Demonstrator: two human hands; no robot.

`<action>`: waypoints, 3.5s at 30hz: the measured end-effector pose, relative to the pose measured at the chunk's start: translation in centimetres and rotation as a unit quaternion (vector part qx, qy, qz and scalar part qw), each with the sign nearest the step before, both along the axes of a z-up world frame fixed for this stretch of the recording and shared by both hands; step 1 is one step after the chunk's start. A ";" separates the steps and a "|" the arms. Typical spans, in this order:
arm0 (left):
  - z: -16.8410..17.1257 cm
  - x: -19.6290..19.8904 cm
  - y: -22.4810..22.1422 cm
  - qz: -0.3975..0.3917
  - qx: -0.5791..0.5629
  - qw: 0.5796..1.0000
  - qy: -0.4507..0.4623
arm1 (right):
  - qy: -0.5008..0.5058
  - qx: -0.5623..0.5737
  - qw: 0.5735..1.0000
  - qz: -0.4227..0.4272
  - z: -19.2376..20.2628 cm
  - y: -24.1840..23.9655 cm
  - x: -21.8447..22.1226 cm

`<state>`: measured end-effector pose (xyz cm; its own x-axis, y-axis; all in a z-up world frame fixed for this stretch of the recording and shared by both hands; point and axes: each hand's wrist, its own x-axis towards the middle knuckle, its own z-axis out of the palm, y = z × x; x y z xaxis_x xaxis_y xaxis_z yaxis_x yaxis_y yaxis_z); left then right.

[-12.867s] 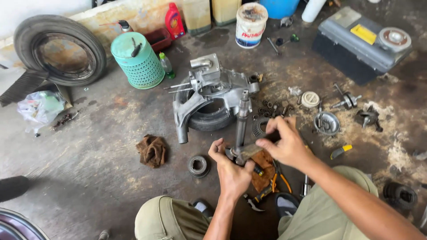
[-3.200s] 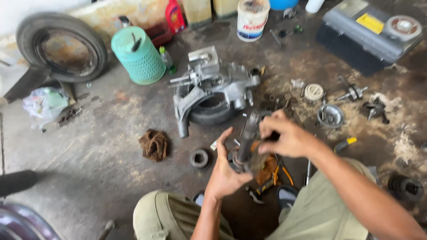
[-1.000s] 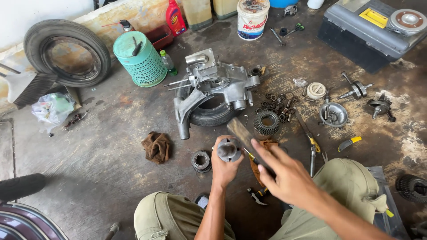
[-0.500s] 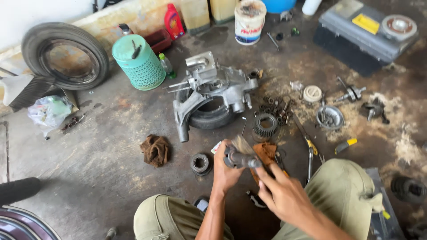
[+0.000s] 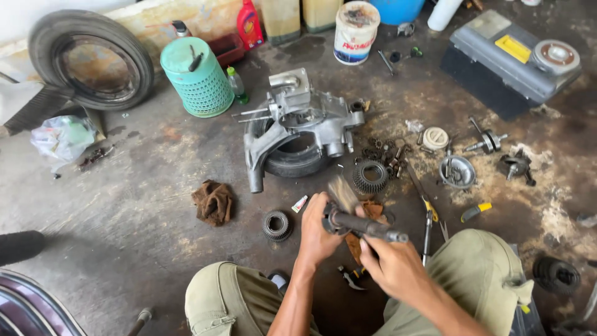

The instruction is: Repairing a motorcycle engine by cleaning and assembling the gear shaft into the crankcase

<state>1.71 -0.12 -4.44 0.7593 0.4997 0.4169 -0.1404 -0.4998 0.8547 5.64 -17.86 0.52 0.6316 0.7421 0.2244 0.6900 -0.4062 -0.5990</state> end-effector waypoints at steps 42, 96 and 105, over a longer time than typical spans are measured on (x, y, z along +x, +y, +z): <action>-2.8 -0.2 -0.4 -0.068 -0.099 0.990 0.081 | -0.100 -0.012 0.994 0.032 -4.8 0.2 3.1; 0.3 0.1 -0.4 -0.107 -0.079 0.987 -0.089 | 0.509 0.290 0.810 -0.024 -1.4 3.1 4.7; -1.0 0.6 -1.0 -0.030 -0.110 0.988 -0.102 | 0.091 0.141 0.984 0.061 5.0 0.5 4.7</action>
